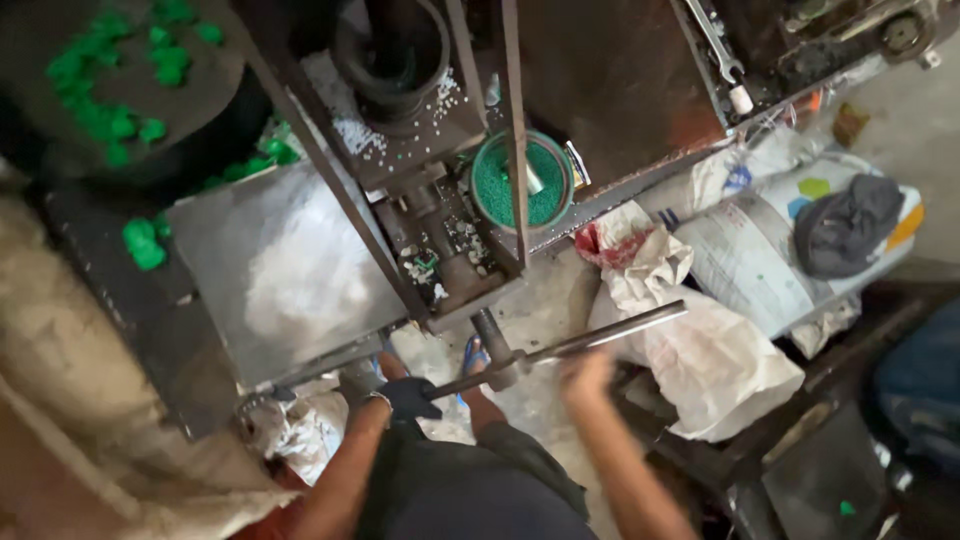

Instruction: The person operates a manual press machine to produce small green plastic items. They repeatedly place a metal mold under the press, pull a lever to activate the press, then remove the mold and eject the finished green pieces onto a tray.

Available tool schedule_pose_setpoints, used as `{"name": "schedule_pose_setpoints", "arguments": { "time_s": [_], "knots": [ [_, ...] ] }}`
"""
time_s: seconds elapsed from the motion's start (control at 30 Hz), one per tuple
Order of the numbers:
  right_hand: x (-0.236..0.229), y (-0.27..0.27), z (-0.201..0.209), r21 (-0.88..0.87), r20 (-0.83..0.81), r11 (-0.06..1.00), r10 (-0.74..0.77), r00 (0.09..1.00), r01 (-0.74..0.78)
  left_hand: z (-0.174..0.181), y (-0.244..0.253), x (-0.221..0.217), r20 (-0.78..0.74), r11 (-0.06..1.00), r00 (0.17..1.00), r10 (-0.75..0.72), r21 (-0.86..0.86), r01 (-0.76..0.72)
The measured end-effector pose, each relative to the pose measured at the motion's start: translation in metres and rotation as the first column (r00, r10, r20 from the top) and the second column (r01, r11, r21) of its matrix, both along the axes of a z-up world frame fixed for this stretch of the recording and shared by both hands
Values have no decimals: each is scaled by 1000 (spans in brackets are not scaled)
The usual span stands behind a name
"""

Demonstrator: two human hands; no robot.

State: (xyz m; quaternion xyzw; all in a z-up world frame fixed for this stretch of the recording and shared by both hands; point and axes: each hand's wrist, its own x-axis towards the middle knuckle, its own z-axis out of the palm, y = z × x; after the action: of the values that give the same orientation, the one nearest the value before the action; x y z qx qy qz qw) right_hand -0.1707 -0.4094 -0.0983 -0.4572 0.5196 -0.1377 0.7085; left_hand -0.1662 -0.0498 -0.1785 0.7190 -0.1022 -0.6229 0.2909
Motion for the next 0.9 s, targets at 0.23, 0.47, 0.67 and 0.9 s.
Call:
{"name": "schedule_pose_setpoints", "arguments": {
  "time_s": [0.23, 0.47, 0.67, 0.9],
  "knots": [
    [69, -126, 120, -407, -68, 908, -140, 988, 101, 0, 1, 5, -158, 973, 970, -184, 107, 202],
    [98, -123, 82, -686, -699, 474, -217, 681, -552, 33, 20, -26, 265, 982, 946, -190, 26, 189],
    [93, -129, 53, -700, -691, 452, -230, 686, -553, 76, 32, -28, 345, 986, 925, -157, 2, 167],
    [84, -118, 53, -656, -738, 233, 1, 674, -718, 154, 48, 27, 475, 913, 782, 405, -260, -315]
  ]
}}
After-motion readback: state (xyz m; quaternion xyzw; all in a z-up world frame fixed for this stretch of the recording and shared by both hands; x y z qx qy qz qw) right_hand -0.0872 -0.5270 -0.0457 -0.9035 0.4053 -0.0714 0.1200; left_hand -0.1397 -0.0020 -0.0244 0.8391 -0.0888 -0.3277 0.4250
